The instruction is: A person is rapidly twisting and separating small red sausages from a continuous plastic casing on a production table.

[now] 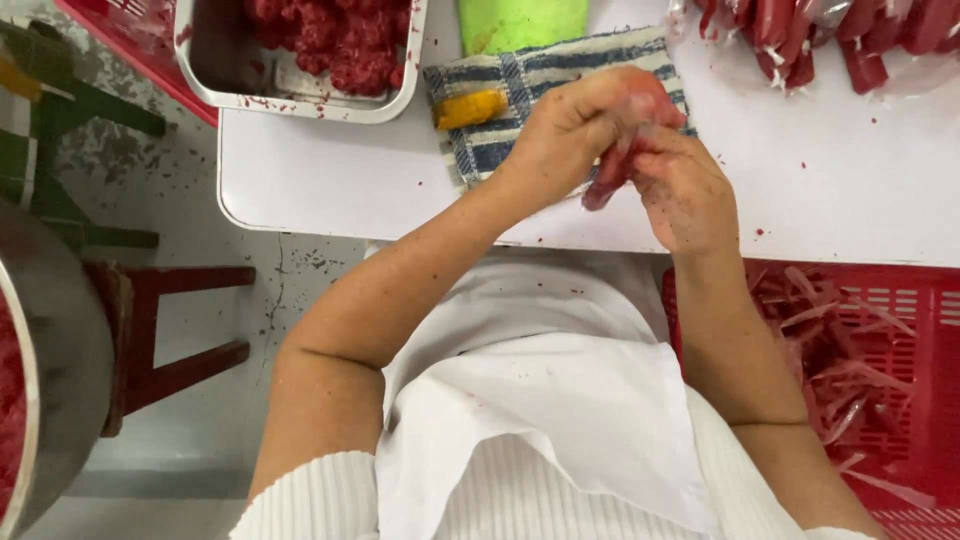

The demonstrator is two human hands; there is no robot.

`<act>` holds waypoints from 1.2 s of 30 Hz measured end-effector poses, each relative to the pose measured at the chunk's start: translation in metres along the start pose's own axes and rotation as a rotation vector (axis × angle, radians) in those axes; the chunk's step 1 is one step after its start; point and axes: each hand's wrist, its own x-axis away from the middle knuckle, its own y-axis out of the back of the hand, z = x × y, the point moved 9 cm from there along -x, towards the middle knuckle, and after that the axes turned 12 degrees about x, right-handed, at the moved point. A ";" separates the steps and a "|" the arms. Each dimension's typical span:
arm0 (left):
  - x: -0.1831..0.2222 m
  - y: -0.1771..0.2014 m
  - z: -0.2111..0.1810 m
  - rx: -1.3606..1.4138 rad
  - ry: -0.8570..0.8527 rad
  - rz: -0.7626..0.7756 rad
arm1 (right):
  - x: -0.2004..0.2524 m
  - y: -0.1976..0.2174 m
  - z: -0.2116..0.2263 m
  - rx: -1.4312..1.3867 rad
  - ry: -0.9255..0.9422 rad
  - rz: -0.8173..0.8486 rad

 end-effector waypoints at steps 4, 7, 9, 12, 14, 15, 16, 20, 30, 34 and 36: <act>-0.006 0.002 0.010 0.423 0.090 -0.100 | 0.000 0.023 -0.019 -0.083 -0.088 -0.391; -0.009 -0.005 -0.015 0.048 0.062 -0.089 | -0.002 -0.019 0.017 0.528 -0.024 -0.163; -0.009 -0.033 -0.059 -0.568 -0.386 0.139 | 0.002 -0.011 0.005 0.586 -0.088 -0.204; -0.013 -0.042 -0.076 -0.512 -0.453 0.273 | 0.002 -0.019 0.018 0.623 -0.029 -0.160; -0.020 -0.036 -0.062 -0.507 -0.351 0.297 | -0.006 -0.004 0.000 0.413 0.037 -0.166; -0.023 -0.034 -0.049 -0.500 -0.247 0.319 | -0.008 0.005 -0.008 0.203 0.098 -0.168; -0.021 -0.033 -0.048 -0.501 -0.248 0.321 | -0.011 -0.003 0.005 0.202 0.100 -0.169; -0.017 -0.010 -0.054 -0.189 -0.108 0.088 | -0.020 -0.017 0.026 0.238 0.143 -0.212; 0.024 -0.005 -0.148 -0.686 -0.393 0.149 | -0.005 -0.033 0.014 0.954 0.305 -0.073; 0.042 0.039 -0.071 -0.702 -0.246 0.024 | -0.003 -0.041 0.047 0.842 0.392 -0.156; 0.054 0.020 -0.040 -0.991 -0.192 0.193 | -0.007 -0.042 0.038 0.453 0.280 -0.083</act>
